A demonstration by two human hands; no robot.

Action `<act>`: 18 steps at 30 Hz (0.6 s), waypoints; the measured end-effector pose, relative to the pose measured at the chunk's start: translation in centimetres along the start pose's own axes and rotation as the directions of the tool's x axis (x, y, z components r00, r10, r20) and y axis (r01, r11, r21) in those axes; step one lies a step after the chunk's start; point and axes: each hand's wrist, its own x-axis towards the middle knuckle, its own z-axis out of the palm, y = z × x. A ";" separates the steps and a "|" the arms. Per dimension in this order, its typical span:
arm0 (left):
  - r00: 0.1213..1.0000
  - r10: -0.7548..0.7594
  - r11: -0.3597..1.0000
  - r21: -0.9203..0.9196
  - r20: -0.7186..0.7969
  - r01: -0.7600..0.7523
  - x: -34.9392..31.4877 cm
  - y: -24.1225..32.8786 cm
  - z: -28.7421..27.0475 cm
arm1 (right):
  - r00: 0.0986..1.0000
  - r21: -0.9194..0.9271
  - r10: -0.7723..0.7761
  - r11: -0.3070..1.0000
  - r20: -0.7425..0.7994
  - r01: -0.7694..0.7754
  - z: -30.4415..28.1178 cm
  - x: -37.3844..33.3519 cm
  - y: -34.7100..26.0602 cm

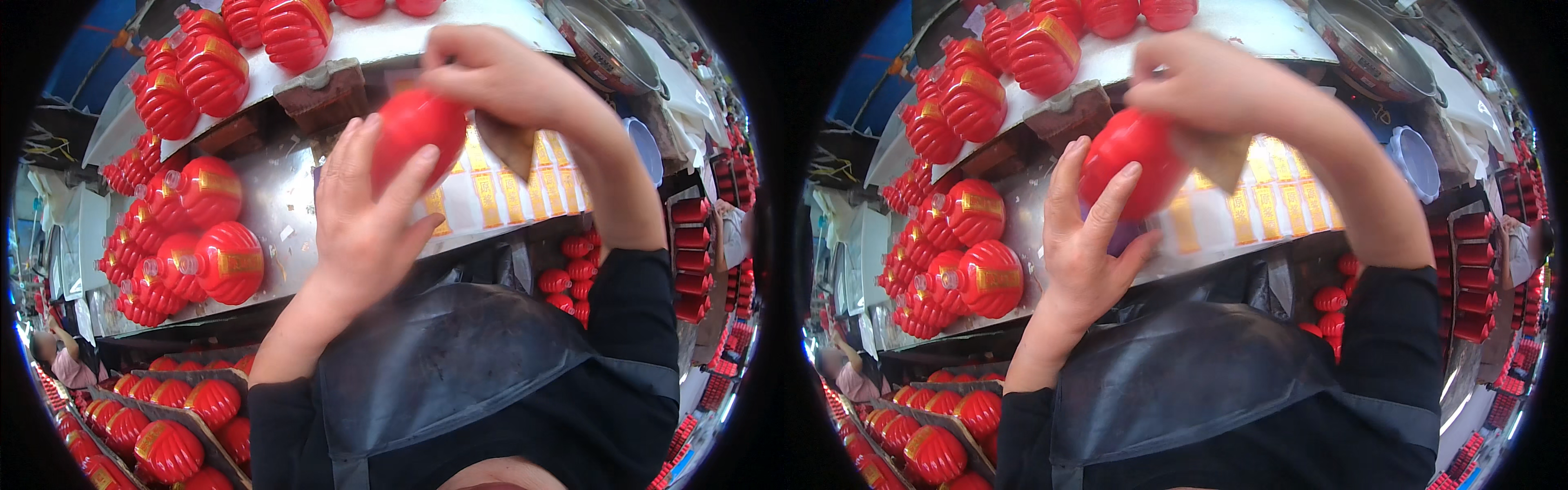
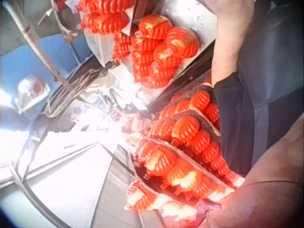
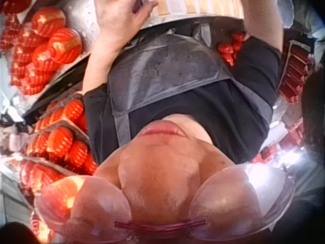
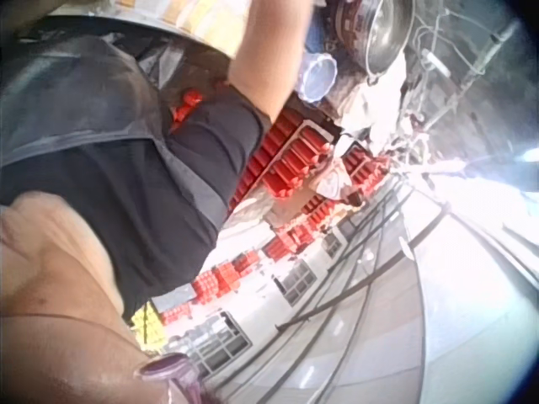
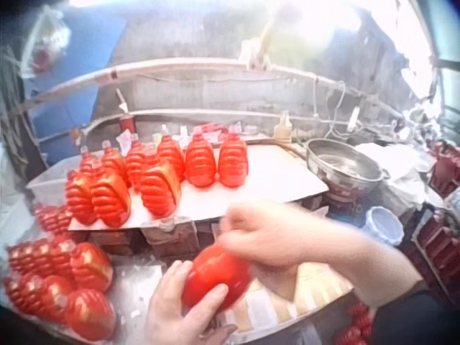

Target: The person repeatedly picks up red plastic containers, applies gold labels to their sides, and places them on a nearby shelf. The process is repeated for multiple containers throughout the clip.

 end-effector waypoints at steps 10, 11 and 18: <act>0.803 -0.575 0.723 -0.362 0.156 0.588 -1.2 -9.2 0.4 | 0.972 -0.262 0.101 0.952 -0.211 -0.156 7.7 -3.9 7.7; 0.788 -0.591 0.696 -0.387 0.171 0.606 -1.2 -9.5 0.7 | 0.981 -0.316 0.101 0.937 -0.169 -0.151 8.7 -6.5 8.5; 0.689 -0.700 0.428 -0.662 0.188 0.616 -1.6 -9.1 2.2 | 0.989 -0.396 0.009 0.916 -0.145 -0.067 15.6 -20.5 9.3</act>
